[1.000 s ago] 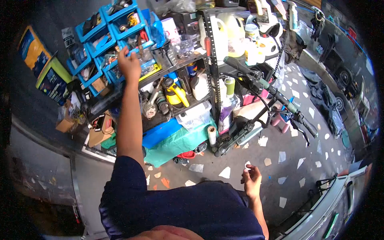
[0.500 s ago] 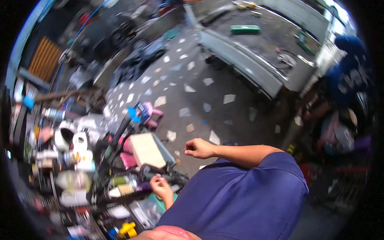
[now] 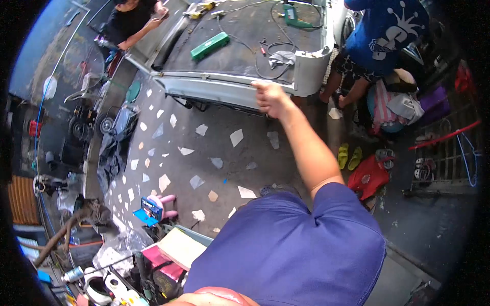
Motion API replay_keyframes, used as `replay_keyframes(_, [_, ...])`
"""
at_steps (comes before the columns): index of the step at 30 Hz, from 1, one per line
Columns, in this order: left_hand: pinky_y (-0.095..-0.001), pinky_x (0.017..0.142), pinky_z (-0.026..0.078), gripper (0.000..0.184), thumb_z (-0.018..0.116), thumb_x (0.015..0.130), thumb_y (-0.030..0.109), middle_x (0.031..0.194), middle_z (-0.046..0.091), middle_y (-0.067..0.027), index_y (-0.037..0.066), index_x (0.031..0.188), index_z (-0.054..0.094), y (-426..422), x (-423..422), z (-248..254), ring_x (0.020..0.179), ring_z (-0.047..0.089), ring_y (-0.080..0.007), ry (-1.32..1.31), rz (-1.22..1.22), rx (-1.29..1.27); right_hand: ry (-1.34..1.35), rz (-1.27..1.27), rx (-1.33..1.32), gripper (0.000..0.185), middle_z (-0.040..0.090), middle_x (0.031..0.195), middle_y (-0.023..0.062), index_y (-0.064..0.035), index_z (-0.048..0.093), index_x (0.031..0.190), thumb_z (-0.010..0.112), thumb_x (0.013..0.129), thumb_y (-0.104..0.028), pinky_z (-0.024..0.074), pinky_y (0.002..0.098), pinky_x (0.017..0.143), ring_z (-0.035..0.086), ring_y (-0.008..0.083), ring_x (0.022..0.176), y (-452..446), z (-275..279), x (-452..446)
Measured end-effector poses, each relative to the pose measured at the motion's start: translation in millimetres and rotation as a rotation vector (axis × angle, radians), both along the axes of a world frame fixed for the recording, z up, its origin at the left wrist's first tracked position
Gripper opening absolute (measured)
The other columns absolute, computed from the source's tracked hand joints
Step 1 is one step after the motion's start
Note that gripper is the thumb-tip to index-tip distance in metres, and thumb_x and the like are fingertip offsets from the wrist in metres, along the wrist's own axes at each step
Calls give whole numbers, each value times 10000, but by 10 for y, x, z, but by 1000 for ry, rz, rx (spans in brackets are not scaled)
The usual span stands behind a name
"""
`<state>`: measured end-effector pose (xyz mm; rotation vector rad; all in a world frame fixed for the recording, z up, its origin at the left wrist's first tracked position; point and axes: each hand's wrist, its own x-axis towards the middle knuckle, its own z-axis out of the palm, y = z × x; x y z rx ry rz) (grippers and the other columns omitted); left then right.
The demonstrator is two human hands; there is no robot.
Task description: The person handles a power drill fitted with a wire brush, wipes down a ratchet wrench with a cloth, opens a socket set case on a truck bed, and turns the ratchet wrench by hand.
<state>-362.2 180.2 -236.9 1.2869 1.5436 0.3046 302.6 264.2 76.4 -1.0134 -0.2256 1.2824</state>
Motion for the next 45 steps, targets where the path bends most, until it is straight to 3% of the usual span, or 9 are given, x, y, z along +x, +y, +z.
replay_keyframes(3, [-335,628,519,220,685,953,229,751,616,-16,39,1043,622,349,-142,-264,668,596,-156,12,43,-180,-53,242,16,392,306,580,-67,-184,418,672,631,979,-301,193,257,425,253,71,459,369,64,-471])
replay_keyframes(6, [-281,472,461,212,655,979,243,885,626,-17,81,1107,611,1400,610,739,635,596,-136,106,100,-199,-390,306,-144,416,324,571,-68,-156,437,663,635,986,-330,201,266,419,271,66,470,470,324,-209])
replay_keyframes(13, [-263,467,452,165,605,1009,217,901,634,-5,109,1134,588,2887,1303,526,639,604,-123,-55,140,-148,-243,-213,-161,412,325,546,-64,-152,431,653,582,1010,-292,185,267,384,253,61,427,1142,210,10])
replay_keyframes(18, [-289,468,465,239,634,993,246,919,668,-39,66,1145,599,3391,1229,375,631,640,-162,114,-320,-273,-143,-312,-144,380,347,542,-57,-154,434,673,581,1006,-265,217,256,368,291,61,411,1850,229,-19])
replay_keyframes(19, [-302,464,466,267,637,991,253,962,686,-67,52,1165,602,3565,935,-293,652,657,-177,122,-297,-301,-134,-349,-133,375,349,547,-62,-156,436,678,581,1007,-265,219,252,367,294,56,413,1890,313,69])
replay_keyframes(24, [-335,478,492,305,625,996,289,960,675,-63,70,1202,573,4364,997,314,653,656,-193,242,-189,-386,-172,-418,-87,357,357,554,-72,-154,449,697,585,1005,-273,229,244,370,306,48,418,2243,314,179])
replay_keyframes(32, [-317,493,497,323,616,999,297,952,670,-69,69,1222,565,5651,1637,380,640,643,-179,171,-64,-286,-251,-351,-207,402,363,559,-77,-146,453,696,588,1012,-355,229,251,385,299,48,432,2341,222,529])
replay_keyframes(41, [-299,647,536,333,651,968,264,1006,676,-52,52,1221,614,6058,3184,389,760,648,-153,96,-489,-118,-625,-196,-632,348,612,692,39,-23,661,893,650,960,-365,458,299,459,555,115,534,2339,-883,1091])
replay_keyframes(45, [-426,930,518,463,734,879,310,1105,697,-187,2,1210,637,6576,3922,712,1044,672,-325,314,-885,214,-964,-276,-889,353,738,896,181,-9,724,944,746,846,-348,545,411,823,721,290,872,2112,-1402,1877])
